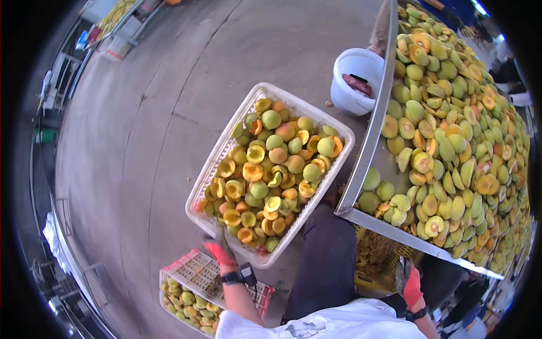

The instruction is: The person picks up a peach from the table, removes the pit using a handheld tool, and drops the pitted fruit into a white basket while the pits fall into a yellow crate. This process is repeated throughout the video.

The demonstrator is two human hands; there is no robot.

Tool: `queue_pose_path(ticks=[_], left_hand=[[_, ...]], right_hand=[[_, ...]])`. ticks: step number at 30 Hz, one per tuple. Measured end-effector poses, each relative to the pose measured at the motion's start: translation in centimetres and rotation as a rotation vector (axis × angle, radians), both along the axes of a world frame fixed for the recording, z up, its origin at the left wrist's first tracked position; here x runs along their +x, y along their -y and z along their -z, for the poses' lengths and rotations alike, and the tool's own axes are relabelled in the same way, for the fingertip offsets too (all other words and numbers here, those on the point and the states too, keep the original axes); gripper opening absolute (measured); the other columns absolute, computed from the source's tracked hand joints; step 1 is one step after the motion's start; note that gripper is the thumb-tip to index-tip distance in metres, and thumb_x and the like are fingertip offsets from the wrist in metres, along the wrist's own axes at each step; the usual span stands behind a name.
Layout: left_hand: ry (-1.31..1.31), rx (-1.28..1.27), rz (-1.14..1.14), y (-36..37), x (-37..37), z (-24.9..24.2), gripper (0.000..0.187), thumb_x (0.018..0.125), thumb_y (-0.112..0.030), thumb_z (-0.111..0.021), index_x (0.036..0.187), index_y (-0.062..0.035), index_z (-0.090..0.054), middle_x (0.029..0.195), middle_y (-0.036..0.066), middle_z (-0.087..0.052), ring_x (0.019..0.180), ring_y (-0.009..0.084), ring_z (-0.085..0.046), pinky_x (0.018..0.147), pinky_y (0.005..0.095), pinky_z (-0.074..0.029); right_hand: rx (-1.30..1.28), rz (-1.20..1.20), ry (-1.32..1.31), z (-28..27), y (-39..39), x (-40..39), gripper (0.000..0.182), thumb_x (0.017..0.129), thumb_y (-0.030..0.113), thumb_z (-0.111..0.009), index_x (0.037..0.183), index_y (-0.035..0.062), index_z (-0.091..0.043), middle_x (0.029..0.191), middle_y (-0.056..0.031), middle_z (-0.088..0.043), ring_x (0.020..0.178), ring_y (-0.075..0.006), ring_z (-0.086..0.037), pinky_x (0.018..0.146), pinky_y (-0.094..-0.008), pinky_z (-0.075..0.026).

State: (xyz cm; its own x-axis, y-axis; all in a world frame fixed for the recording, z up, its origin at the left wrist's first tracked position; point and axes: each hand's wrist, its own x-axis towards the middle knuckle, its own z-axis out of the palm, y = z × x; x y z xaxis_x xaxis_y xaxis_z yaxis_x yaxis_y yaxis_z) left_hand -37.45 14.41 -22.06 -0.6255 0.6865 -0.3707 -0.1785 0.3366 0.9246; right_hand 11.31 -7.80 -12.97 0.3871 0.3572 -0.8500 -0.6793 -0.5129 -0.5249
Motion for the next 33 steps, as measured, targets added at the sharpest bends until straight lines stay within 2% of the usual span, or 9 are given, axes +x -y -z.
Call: queue_pose_path(ticks=[6,11,17,19,21,24,27,30,33], left_hand=[[0.791,-0.065,0.156,2.6,-4.5,7.1,0.021,0.091,-0.032,-0.054,0.097,-0.0121,-0.056,0.069,-0.002,-0.055,0.060,0.0132,-0.053,0.060,0.0287,-0.046],[0.448,-0.255,0.152,-0.4,-0.9,-0.6,0.021,0.090,-0.033,-0.056,0.085,-0.0130,-0.055,0.061,0.001,-0.051,0.054,0.0171,-0.052,0.053,0.0354,-0.048],[0.368,-0.317,0.179,-1.3,-4.7,6.2,0.024,0.091,-0.032,-0.054,0.081,-0.0102,-0.056,0.063,0.003,-0.055,0.054,0.0190,-0.055,0.055,0.0353,-0.049],[0.100,-0.264,0.494,-2.3,-3.1,1.2,0.022,0.091,-0.032,-0.053,0.086,-0.0114,-0.058,0.067,0.004,-0.059,0.061,0.0190,-0.059,0.057,0.0339,-0.050],[0.381,-0.245,0.284,-1.9,-1.6,-0.6,0.026,0.092,-0.034,-0.052,0.085,-0.0101,-0.058,0.067,0.005,-0.058,0.060,0.0183,-0.059,0.058,0.0333,-0.050],[0.459,-0.353,0.272,-2.3,-3.8,2.3,0.030,0.090,-0.033,-0.053,0.072,-0.0085,-0.056,0.065,0.005,-0.058,0.058,0.0187,-0.056,0.057,0.0329,-0.048],[0.268,-0.421,0.366,-2.6,-4.5,3.3,0.025,0.089,-0.031,-0.055,0.075,-0.0093,-0.056,0.064,0.005,-0.058,0.056,0.0200,-0.054,0.058,0.0341,-0.046],[0.749,-0.274,0.158,-1.7,-3.4,2.5,0.014,0.088,-0.022,-0.055,0.081,-0.0099,-0.055,0.063,0.002,-0.053,0.056,0.0213,-0.053,0.057,0.0374,-0.047],[0.473,-0.339,0.184,-0.9,-5.1,6.5,0.014,0.088,-0.021,-0.055,0.079,-0.0102,-0.054,0.064,0.003,-0.053,0.057,0.0217,-0.054,0.058,0.0404,-0.048]], right_hand=[[0.008,0.047,0.101,-1.3,-1.7,-1.4,0.027,0.093,0.036,-0.051,0.100,0.0121,-0.063,0.079,0.0023,-0.060,0.066,-0.0084,-0.055,0.054,-0.0222,-0.043],[-0.055,-0.019,-0.100,-1.3,1.2,0.8,0.025,0.094,0.035,-0.049,0.099,0.0146,-0.063,0.081,0.0056,-0.059,0.065,-0.0063,-0.055,0.054,-0.0205,-0.043],[-0.030,0.041,0.137,-0.3,3.3,1.6,0.030,0.095,0.036,-0.046,0.109,0.0143,-0.059,0.085,0.0062,-0.060,0.073,-0.0065,-0.056,0.061,-0.0208,-0.045],[-0.102,0.293,0.146,-1.9,-0.4,-0.1,0.031,0.095,0.036,-0.043,0.114,0.0155,-0.056,0.086,0.0049,-0.061,0.076,-0.0083,-0.057,0.063,-0.0216,-0.045],[-0.259,0.400,0.167,-2.7,0.2,0.0,0.030,0.095,0.037,-0.042,0.114,0.0179,-0.054,0.081,0.0039,-0.060,0.064,-0.0111,-0.056,0.053,-0.0240,-0.045],[-0.249,-0.107,0.160,-2.0,3.4,2.3,0.033,0.093,0.048,-0.042,0.103,0.0201,-0.056,0.069,0.0036,-0.055,0.047,-0.0125,-0.047,0.039,-0.0264,-0.037],[-0.218,0.049,0.140,-1.8,2.2,1.2,0.036,0.091,0.053,-0.042,0.094,0.0202,-0.057,0.065,0.0028,-0.054,0.045,-0.0125,-0.046,0.038,-0.0250,-0.036],[-0.252,-0.059,0.118,-5.2,1.6,0.5,0.034,0.093,0.048,-0.045,0.097,0.0179,-0.058,0.067,0.0007,-0.057,0.049,-0.0121,-0.052,0.043,-0.0257,-0.042],[-0.243,-0.023,0.131,-6.1,0.8,-0.8,0.036,0.093,0.050,-0.044,0.089,0.0165,-0.057,0.060,0.0001,-0.053,0.047,-0.0114,-0.051,0.042,-0.0250,-0.041]])
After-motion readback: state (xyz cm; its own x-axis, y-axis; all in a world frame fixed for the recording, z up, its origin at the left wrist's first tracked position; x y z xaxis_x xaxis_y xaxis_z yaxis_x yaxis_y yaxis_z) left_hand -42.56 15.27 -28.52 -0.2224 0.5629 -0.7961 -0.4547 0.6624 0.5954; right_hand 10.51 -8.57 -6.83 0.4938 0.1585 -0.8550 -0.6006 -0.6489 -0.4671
